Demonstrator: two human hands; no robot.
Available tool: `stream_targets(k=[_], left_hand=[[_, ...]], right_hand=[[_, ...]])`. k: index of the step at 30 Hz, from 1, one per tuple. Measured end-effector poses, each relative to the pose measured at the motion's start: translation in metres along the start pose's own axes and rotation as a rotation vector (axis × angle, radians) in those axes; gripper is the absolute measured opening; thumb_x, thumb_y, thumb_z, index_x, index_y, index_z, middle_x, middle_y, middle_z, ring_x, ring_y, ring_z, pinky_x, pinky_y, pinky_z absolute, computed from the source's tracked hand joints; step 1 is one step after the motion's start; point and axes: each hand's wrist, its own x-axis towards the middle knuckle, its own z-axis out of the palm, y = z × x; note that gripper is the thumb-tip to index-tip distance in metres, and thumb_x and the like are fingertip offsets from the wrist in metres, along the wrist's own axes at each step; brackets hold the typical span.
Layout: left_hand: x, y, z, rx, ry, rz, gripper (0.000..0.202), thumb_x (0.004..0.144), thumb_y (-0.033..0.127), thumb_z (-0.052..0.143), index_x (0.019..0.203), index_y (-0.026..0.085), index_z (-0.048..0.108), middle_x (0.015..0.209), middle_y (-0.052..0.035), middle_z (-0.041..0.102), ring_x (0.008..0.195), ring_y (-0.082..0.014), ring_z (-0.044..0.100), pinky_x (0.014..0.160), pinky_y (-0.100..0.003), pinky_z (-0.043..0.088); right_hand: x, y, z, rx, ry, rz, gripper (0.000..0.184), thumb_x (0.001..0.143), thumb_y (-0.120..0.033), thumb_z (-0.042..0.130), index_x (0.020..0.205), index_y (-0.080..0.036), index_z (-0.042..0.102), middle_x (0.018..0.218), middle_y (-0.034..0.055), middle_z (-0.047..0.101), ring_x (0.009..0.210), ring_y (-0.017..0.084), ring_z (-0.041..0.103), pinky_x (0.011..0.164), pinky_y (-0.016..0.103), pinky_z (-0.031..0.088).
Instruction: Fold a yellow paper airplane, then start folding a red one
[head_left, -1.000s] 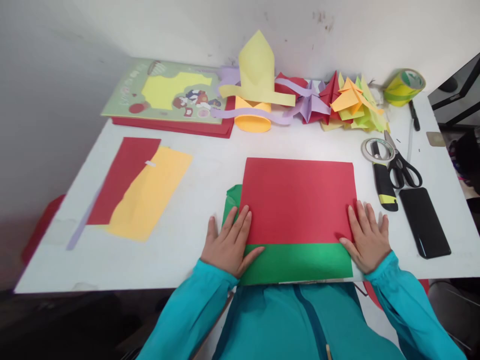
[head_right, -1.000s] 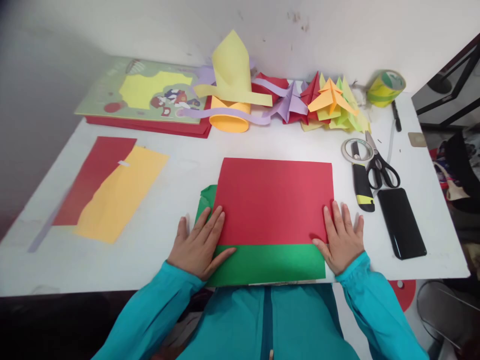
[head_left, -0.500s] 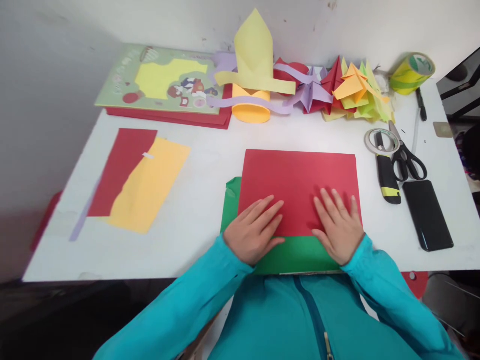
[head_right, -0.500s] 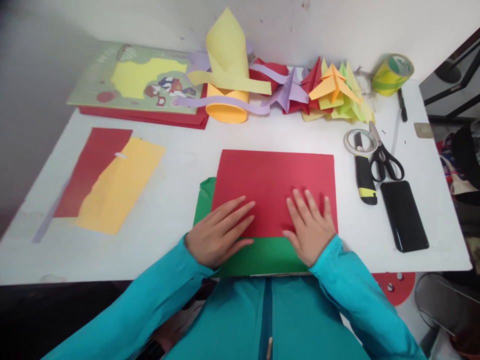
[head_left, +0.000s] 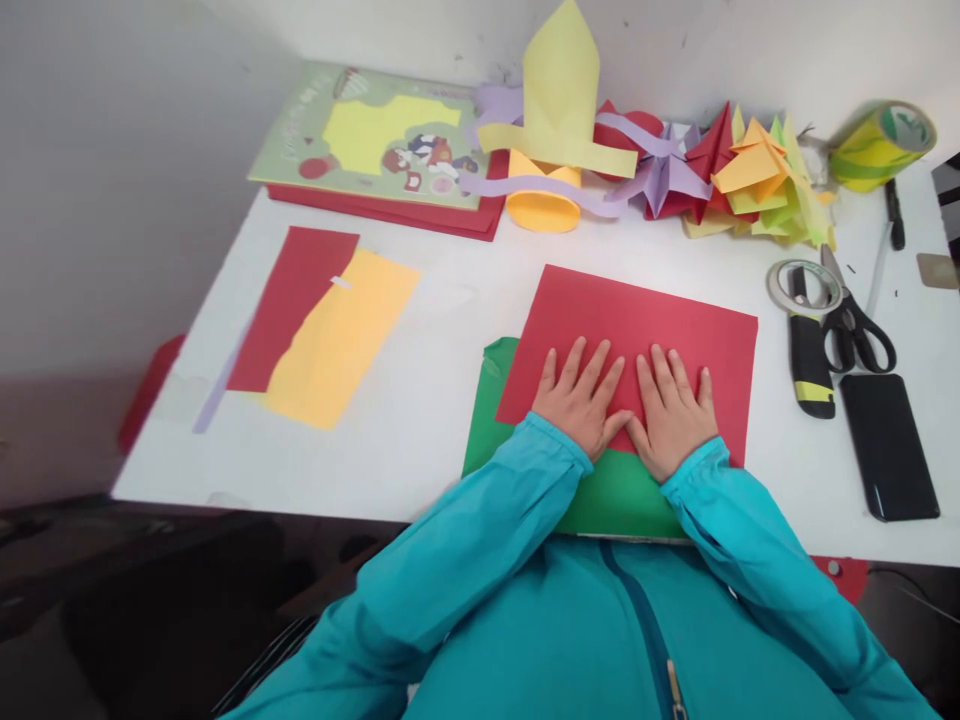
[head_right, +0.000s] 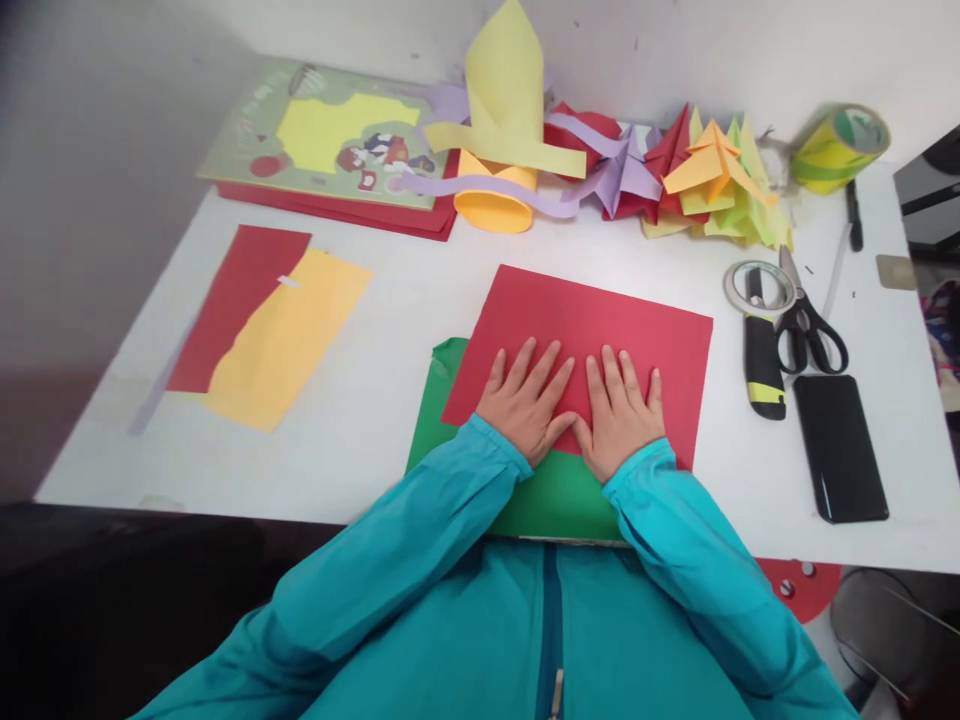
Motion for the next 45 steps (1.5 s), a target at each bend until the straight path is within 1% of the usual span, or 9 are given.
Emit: stream_targets(k=[7,12,16,23,28,31,34,39,45], left_hand=[[-0.021,-0.021,-0.008,0.038,-0.012,-0.069,0.066,0.088,0.051,0.05,0.142,0.015,0.039,0.15,-0.0162,0.032,0.139,-0.0448,0.018,0.11,-0.063,0.017],[-0.04,-0.038,-0.008,0.096,0.018,-0.026,0.065,0.09,0.046,0.045,0.142,0.008,0.039,0.149,-0.0205,0.032,0.14,-0.0438,0.017,0.108,-0.059,0.025],[-0.053,-0.038,-0.008,0.133,0.035,0.015,0.064,0.092,0.045,0.04,0.14,0.003,0.04,0.147,-0.0231,0.034,0.14,-0.0428,0.017,0.107,-0.058,0.027],[-0.084,-0.046,-0.015,0.162,0.031,0.106,0.074,0.094,0.048,0.037,0.147,0.0,0.02,0.144,-0.0253,0.039,0.141,-0.0396,0.02,0.106,-0.06,0.026],[-0.094,-0.062,-0.03,0.029,0.082,0.234,0.062,0.094,0.034,0.047,0.147,0.011,0.025,0.141,-0.0232,0.045,0.14,-0.0349,0.026,0.106,-0.058,0.033],[-0.091,-0.061,-0.038,-0.088,0.112,0.293,0.055,0.091,0.025,0.054,0.142,0.015,0.035,0.139,-0.0214,0.048,0.138,-0.0347,0.031,0.104,-0.055,0.039],[-0.088,-0.059,-0.041,-0.152,0.123,0.34,0.045,0.091,0.023,0.054,0.135,0.016,0.045,0.134,-0.0186,0.054,0.133,-0.0331,0.04,0.1,-0.05,0.046],[-0.084,-0.062,-0.04,-0.114,0.151,0.378,0.043,0.092,0.024,0.05,0.134,0.017,0.047,0.123,-0.0139,0.063,0.119,-0.0312,0.055,0.092,-0.046,0.054],[-0.084,-0.062,-0.038,0.008,0.174,0.437,0.039,0.091,0.024,0.049,0.129,0.018,0.054,0.111,-0.0114,0.069,0.11,-0.0315,0.062,0.084,-0.043,0.057]], right_hand=[[-0.022,0.034,-0.002,-0.078,0.036,0.067,0.069,0.094,-0.054,0.032,0.148,-0.013,0.023,0.153,0.0136,0.027,0.141,0.032,0.022,0.111,0.059,0.011],[-0.036,0.05,-0.005,-0.124,0.039,0.076,0.067,0.095,-0.053,0.027,0.149,-0.014,0.02,0.153,0.0132,0.027,0.14,0.031,0.024,0.111,0.059,0.011],[-0.045,0.056,-0.005,-0.164,0.069,0.138,0.061,0.097,-0.048,0.024,0.149,-0.015,0.021,0.152,0.0137,0.029,0.139,0.032,0.026,0.109,0.063,0.008],[-0.049,0.069,-0.007,-0.145,0.099,0.16,0.062,0.096,-0.047,0.032,0.148,-0.015,0.023,0.151,0.0158,0.03,0.137,0.034,0.03,0.109,0.065,0.009],[-0.059,0.087,-0.018,0.112,0.325,0.169,0.047,0.096,-0.033,0.04,0.141,-0.019,0.04,0.141,0.0156,0.048,0.135,0.031,0.037,0.11,0.061,0.02],[-0.065,0.09,-0.026,0.308,0.51,0.228,0.038,0.094,-0.024,0.045,0.13,-0.019,0.053,0.13,0.0137,0.058,0.128,0.028,0.048,0.108,0.054,0.033],[-0.068,0.088,-0.033,0.396,0.59,0.26,0.03,0.092,-0.021,0.05,0.118,-0.019,0.062,0.119,0.0128,0.065,0.117,0.026,0.058,0.101,0.05,0.044],[-0.074,0.086,-0.035,0.43,0.512,0.257,0.022,0.09,-0.023,0.053,0.104,-0.019,0.07,0.103,0.0107,0.072,0.101,0.024,0.067,0.097,0.048,0.05],[-0.079,0.086,-0.034,0.484,0.39,0.115,0.023,0.088,-0.02,0.056,0.106,-0.02,0.069,0.103,0.0091,0.072,0.101,0.023,0.067,0.097,0.047,0.05]])
